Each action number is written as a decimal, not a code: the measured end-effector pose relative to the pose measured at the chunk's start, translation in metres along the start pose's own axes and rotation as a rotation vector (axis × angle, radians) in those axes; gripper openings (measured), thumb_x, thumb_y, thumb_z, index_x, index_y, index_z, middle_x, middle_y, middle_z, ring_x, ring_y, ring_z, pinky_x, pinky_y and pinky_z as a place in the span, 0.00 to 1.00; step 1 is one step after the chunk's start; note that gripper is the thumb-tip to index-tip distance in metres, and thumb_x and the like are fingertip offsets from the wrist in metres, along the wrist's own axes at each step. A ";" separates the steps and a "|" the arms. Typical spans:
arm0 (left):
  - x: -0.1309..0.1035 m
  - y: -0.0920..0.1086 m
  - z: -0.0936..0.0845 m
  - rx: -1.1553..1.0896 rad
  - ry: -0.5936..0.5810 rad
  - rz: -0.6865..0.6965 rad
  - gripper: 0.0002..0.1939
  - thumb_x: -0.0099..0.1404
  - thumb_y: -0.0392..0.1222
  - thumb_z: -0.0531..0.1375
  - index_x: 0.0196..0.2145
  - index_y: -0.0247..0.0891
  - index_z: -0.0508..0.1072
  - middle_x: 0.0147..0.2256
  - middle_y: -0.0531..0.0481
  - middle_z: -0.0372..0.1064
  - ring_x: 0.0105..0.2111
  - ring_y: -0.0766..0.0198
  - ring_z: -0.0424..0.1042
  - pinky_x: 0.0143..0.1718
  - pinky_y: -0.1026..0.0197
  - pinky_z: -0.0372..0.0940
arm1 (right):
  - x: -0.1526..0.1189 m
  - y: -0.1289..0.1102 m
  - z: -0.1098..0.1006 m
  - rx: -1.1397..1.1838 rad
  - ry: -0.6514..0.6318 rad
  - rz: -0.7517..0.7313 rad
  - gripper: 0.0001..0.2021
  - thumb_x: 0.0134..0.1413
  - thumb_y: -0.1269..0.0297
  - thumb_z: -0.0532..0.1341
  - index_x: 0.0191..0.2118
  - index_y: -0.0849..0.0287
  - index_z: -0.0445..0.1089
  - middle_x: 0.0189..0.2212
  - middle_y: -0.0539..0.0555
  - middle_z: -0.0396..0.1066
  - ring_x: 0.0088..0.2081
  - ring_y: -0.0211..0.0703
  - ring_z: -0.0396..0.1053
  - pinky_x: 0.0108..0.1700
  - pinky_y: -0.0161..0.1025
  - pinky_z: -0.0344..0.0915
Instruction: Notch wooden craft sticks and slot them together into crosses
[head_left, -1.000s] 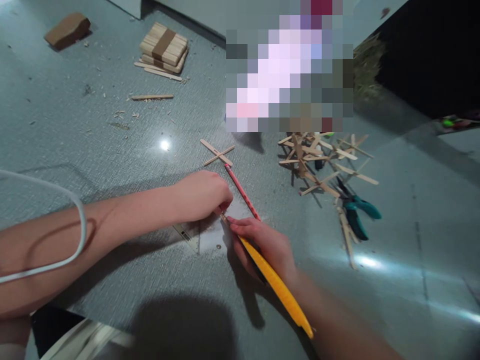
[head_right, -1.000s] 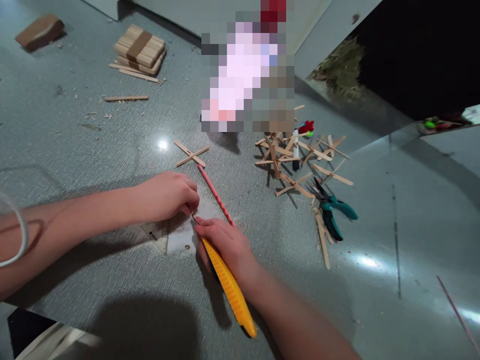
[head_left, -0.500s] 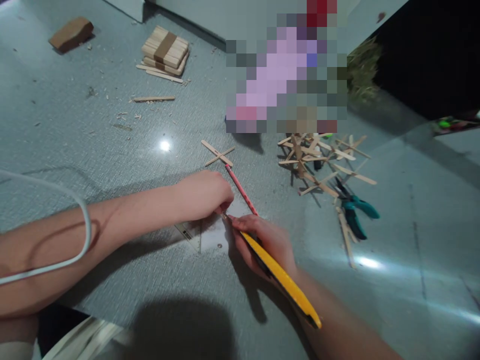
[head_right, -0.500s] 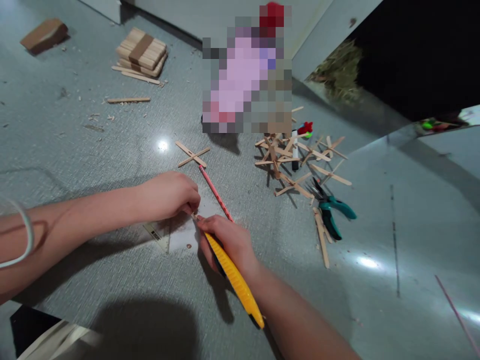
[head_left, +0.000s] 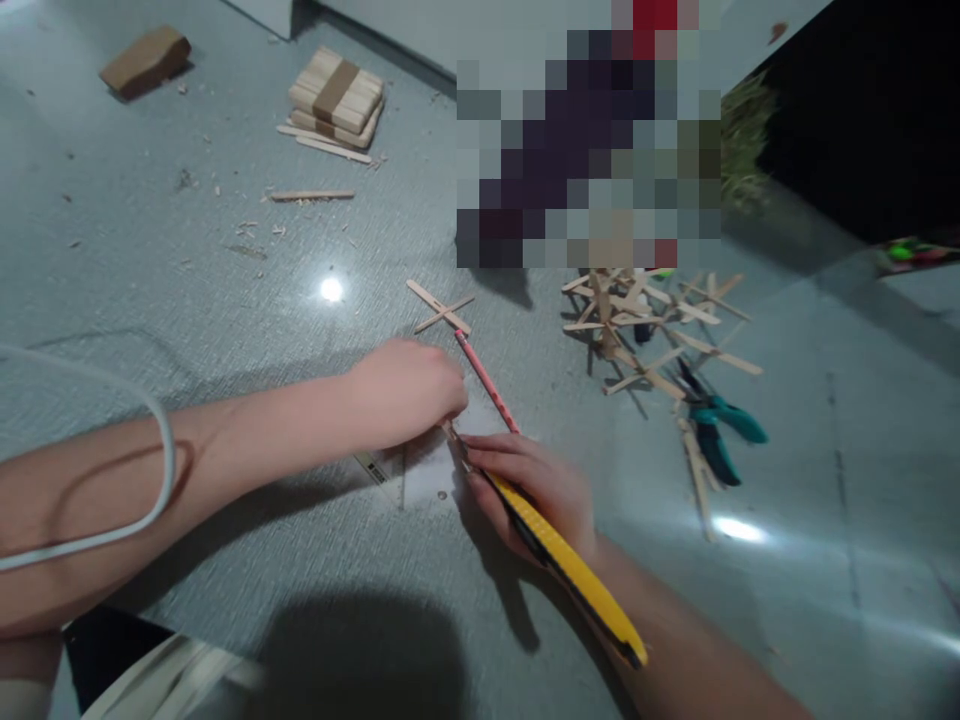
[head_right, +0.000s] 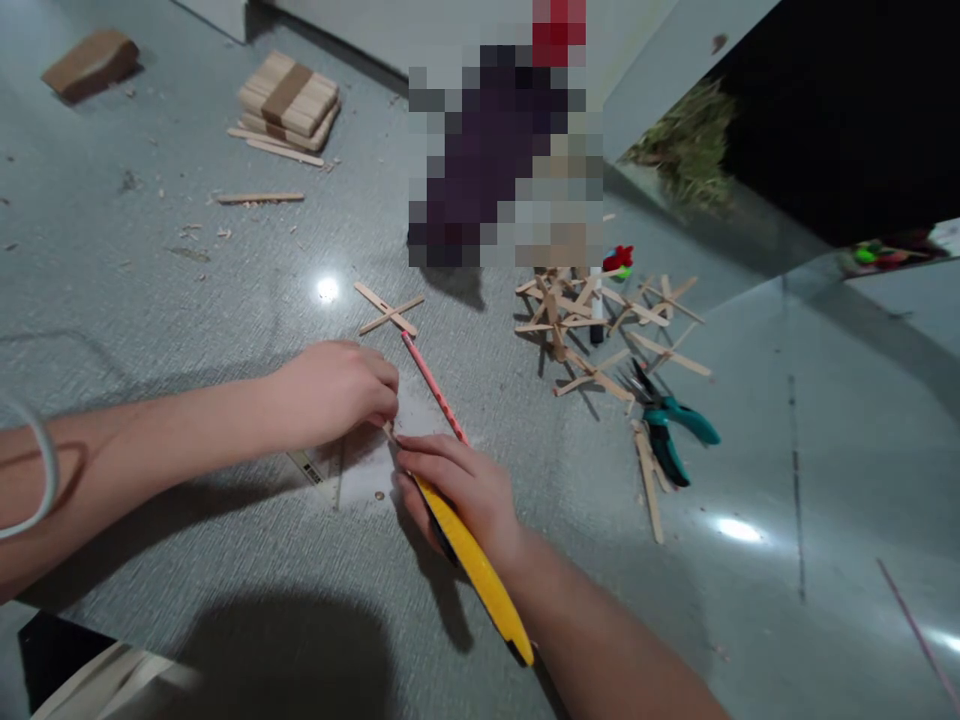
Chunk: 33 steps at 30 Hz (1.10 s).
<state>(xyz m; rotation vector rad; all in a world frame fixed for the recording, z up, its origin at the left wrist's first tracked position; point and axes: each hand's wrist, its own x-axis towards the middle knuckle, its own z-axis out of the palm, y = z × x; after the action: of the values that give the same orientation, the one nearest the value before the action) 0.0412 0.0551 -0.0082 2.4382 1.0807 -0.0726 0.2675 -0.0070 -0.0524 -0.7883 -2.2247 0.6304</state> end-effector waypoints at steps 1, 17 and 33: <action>0.000 -0.001 0.002 -0.019 0.015 0.006 0.10 0.69 0.32 0.63 0.35 0.39 0.85 0.38 0.46 0.81 0.42 0.55 0.78 0.39 0.57 0.63 | -0.001 0.000 0.000 -0.014 -0.003 -0.009 0.09 0.64 0.71 0.66 0.48 0.54 0.79 0.41 0.58 0.84 0.39 0.47 0.84 0.39 0.39 0.82; 0.008 -0.009 0.009 -0.086 0.033 0.037 0.08 0.65 0.31 0.64 0.32 0.38 0.84 0.33 0.47 0.81 0.37 0.56 0.77 0.35 0.58 0.60 | -0.003 0.009 -0.006 0.023 -0.075 0.027 0.10 0.66 0.74 0.66 0.48 0.52 0.77 0.36 0.52 0.82 0.35 0.45 0.83 0.37 0.39 0.80; 0.009 -0.009 0.007 -0.125 0.054 -0.013 0.07 0.63 0.31 0.66 0.34 0.37 0.86 0.32 0.45 0.81 0.32 0.59 0.74 0.34 0.59 0.59 | -0.012 0.015 -0.007 0.000 -0.122 0.052 0.09 0.70 0.72 0.64 0.48 0.50 0.76 0.38 0.51 0.83 0.39 0.46 0.83 0.40 0.40 0.78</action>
<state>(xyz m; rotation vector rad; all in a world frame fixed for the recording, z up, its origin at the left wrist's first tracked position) 0.0419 0.0628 -0.0204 2.3334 1.0907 0.0551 0.2849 -0.0032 -0.0631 -0.8293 -2.3205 0.7209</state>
